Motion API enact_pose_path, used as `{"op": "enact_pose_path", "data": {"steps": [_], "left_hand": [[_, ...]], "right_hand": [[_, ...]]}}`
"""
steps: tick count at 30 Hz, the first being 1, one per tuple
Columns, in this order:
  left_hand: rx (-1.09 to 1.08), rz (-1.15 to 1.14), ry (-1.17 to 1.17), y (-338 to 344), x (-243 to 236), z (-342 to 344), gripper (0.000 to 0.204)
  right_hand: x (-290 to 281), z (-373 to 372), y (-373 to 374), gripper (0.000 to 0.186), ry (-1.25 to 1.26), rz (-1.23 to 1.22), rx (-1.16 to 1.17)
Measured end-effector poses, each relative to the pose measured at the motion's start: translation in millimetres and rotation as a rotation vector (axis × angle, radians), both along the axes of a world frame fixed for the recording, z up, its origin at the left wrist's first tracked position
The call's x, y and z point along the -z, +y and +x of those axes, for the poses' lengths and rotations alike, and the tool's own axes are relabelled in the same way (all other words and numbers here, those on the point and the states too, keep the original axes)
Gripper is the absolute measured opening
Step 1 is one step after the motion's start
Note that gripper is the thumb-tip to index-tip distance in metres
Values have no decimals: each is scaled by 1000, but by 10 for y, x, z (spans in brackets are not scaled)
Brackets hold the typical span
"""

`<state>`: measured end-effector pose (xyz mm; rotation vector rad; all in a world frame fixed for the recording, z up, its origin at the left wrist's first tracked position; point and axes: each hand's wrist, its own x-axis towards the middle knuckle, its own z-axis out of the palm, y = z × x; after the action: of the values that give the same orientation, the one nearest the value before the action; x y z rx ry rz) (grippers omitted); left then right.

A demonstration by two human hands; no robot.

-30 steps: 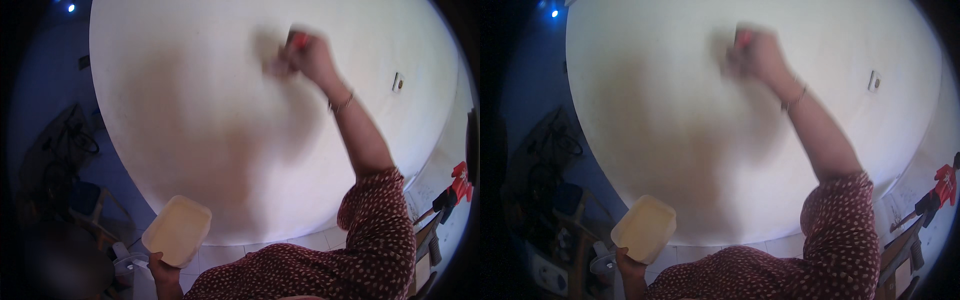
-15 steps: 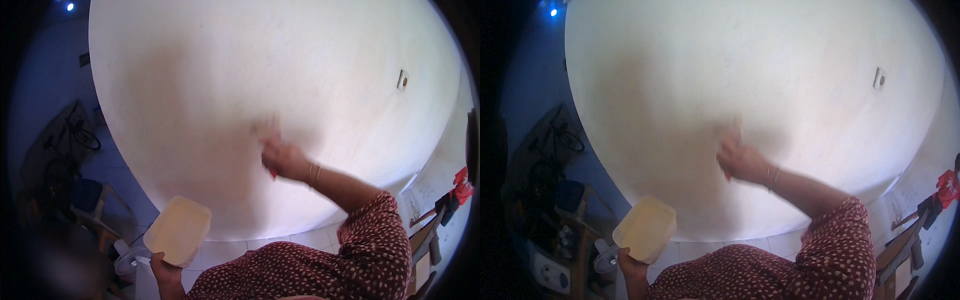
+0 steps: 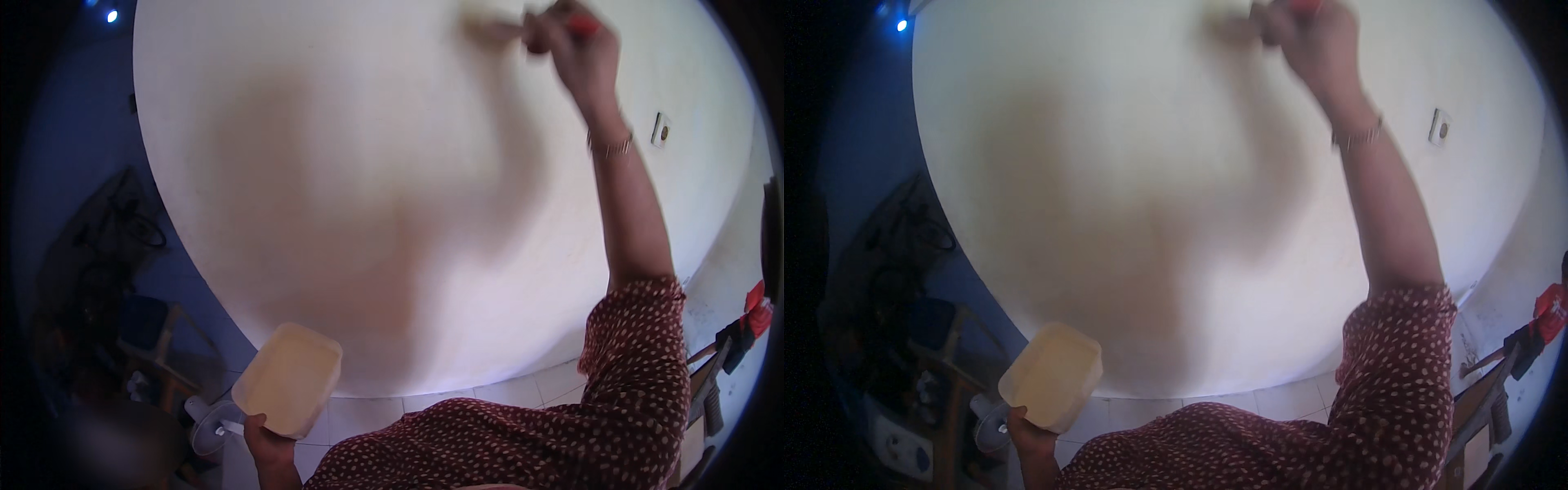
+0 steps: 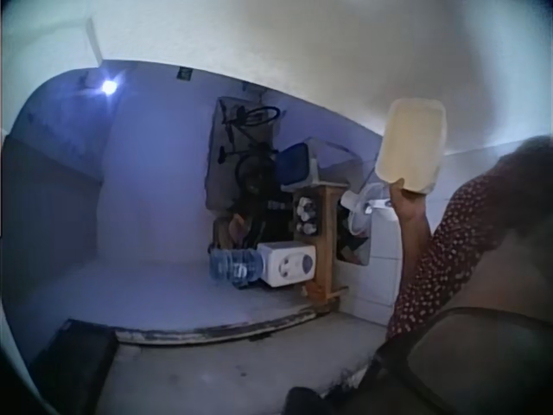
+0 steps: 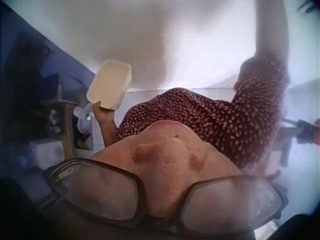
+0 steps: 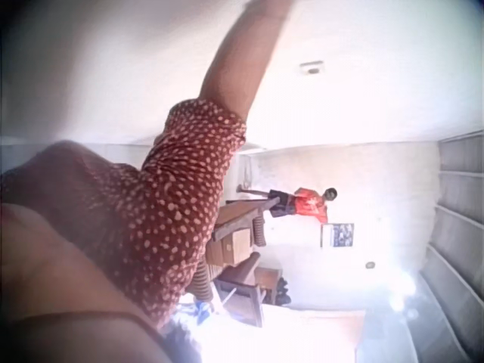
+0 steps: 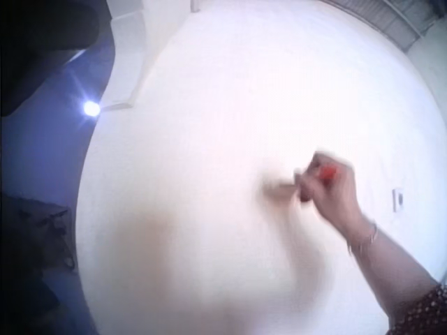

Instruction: The person holds a container of paint, dips a paintbrush into it, and applies paint to the wall using the paintbrush.

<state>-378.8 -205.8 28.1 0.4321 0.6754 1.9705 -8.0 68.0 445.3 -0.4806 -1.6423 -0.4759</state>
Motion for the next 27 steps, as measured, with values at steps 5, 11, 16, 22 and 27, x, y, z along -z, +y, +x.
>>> {"op": "enact_pose_path", "data": {"steps": [5, 11, 16, 22, 27], "left_hand": [[23, 37, -12, 133, -61, 79, 74], [1, 33, -23, 120, -52, 92, 72], [17, 69, 60, 144, -112, 161, 72], [58, 143, 27, 343, -27, 183, 70], [39, 80, -111, 445, 219, 168, 69]], "right_hand": [[-589, -96, 89, 17, 225, 188, -115], [1826, -150, 204, 50, -507, 22, 66], [2846, 115, -232, 22, -732, -729, 91], [1598, 584, -144, 16, -126, -957, -209], [339, 731, -584, 9, 31, -389, -347]]}}
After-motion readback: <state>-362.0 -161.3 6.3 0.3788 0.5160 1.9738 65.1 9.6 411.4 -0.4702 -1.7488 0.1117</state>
